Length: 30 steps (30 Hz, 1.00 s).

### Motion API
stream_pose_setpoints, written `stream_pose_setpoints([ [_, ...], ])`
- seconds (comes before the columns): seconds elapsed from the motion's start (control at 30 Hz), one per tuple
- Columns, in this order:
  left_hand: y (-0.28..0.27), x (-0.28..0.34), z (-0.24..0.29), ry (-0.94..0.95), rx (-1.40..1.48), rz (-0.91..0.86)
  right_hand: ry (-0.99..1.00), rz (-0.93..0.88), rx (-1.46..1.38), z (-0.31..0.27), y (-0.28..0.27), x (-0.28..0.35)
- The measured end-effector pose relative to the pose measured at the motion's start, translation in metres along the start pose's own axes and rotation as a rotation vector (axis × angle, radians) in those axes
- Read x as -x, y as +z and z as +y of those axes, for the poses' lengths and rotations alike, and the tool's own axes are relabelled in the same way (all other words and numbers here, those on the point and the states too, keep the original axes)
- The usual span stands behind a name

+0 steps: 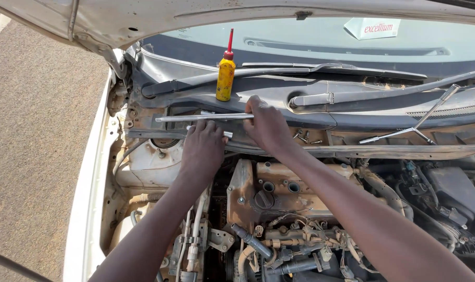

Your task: The person uses a socket wrench to loosen and remove bolts from the engine's valve cover. After removing the bolts, the person detaches a small plastic component with a wire connector from the engine assembly.

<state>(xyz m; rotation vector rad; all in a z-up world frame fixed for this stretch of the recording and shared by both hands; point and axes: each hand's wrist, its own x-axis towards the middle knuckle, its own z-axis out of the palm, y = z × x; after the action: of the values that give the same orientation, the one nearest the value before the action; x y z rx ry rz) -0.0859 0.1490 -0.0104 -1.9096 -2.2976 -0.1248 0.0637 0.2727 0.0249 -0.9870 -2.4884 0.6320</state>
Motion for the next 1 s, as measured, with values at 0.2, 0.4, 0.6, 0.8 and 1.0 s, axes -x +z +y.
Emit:
stream_pose_setpoints([
  [0.2,0.046,-0.023,-0.026,-0.016,0.337,-0.043,-0.149,0.195,-0.545,-0.022,-0.069,0.032],
  [0.4,0.041,-0.046,-0.041,0.085,0.514,-0.145,0.008,0.388,-0.574,-0.053,-0.149,0.113],
  [0.6,0.023,-0.035,-0.047,0.307,0.494,-0.024,0.183,0.398,-0.573,-0.047,-0.189,0.166],
  [0.8,-0.003,-0.017,-0.049,0.141,0.449,0.267,0.266,0.549,-0.610,-0.038,-0.196,0.210],
  [1.0,0.026,-0.054,-0.004,0.166,0.536,0.114,0.348,0.590,-0.607,-0.028,-0.181,0.227],
])
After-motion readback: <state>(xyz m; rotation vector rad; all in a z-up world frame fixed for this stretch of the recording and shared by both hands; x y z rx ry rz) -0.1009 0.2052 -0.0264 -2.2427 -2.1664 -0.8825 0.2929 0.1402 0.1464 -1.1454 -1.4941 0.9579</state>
